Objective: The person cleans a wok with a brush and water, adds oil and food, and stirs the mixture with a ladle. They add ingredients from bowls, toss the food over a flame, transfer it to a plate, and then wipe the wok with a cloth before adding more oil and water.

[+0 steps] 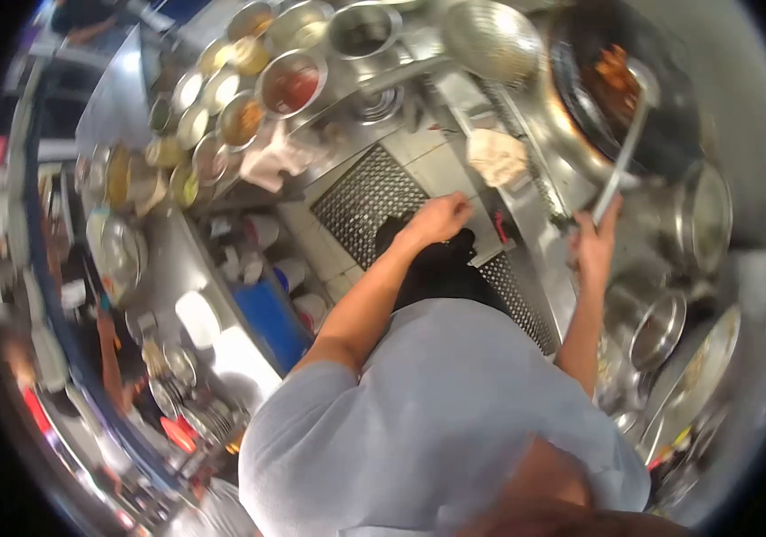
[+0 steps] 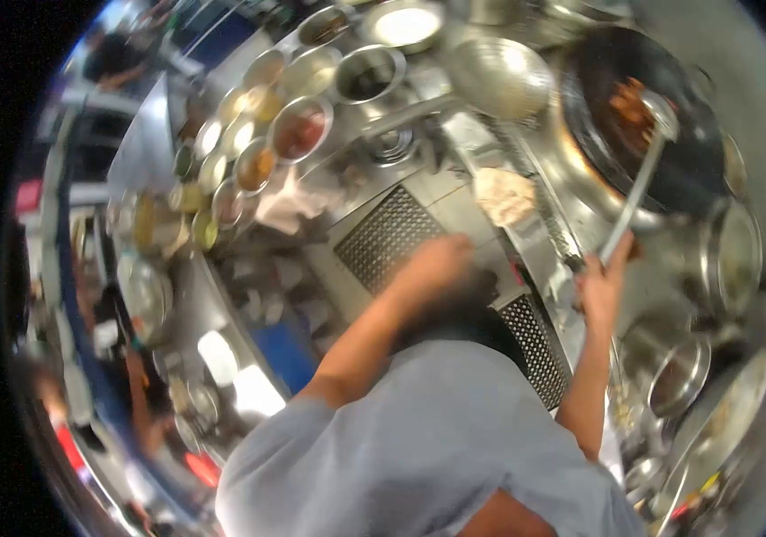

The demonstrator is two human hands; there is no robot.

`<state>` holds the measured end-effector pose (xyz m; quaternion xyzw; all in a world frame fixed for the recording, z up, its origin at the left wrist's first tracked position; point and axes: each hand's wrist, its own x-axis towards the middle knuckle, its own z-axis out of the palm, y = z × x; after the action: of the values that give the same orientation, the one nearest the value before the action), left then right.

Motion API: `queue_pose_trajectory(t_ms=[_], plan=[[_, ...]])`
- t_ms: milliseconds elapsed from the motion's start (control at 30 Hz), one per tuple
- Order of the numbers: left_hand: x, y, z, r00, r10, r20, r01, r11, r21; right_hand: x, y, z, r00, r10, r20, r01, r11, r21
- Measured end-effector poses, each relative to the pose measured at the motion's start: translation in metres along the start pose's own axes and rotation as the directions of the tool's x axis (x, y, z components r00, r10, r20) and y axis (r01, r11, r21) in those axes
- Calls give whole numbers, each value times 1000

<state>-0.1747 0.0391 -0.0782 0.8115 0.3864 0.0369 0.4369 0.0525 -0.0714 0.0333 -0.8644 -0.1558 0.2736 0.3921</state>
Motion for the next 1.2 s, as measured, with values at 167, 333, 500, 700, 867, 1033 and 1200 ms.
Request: queue_pose_trajectory(t_ms=[167, 333, 500, 700, 867, 1033, 1200], plan=[[17, -46, 0, 998, -38, 41, 45, 983, -178, 15, 38, -9, 998, -53, 38, 44, 976, 214], [-34, -150, 28, 918, -371, -142, 329, 910, -254, 25, 37, 5, 997, 66, 37, -68, 995, 77], [-187, -239, 87, 468, -793, -389, 665, 606, -436, 22, 14, 25, 999, -46, 11, 45, 997, 57], [-297, -386, 96, 84, -968, -237, 129, 246, -961, 31, 19, 33, 997, -72, 34, 71, 997, 9], [-316, -527, 75, 108, -677, -728, 964, 250, -90, 44, 33, 33, 995, -30, -98, 18, 993, -117], [-315, -588, 58, -172, -780, -602, 967, -17, -254, 28, 19, 63, 991, -16, -135, -12, 977, -211], [-355, -693, 132, 28, -829, -558, 991, -50, 124, 37, 26, 58, 986, -73, -151, 28, 959, -283]])
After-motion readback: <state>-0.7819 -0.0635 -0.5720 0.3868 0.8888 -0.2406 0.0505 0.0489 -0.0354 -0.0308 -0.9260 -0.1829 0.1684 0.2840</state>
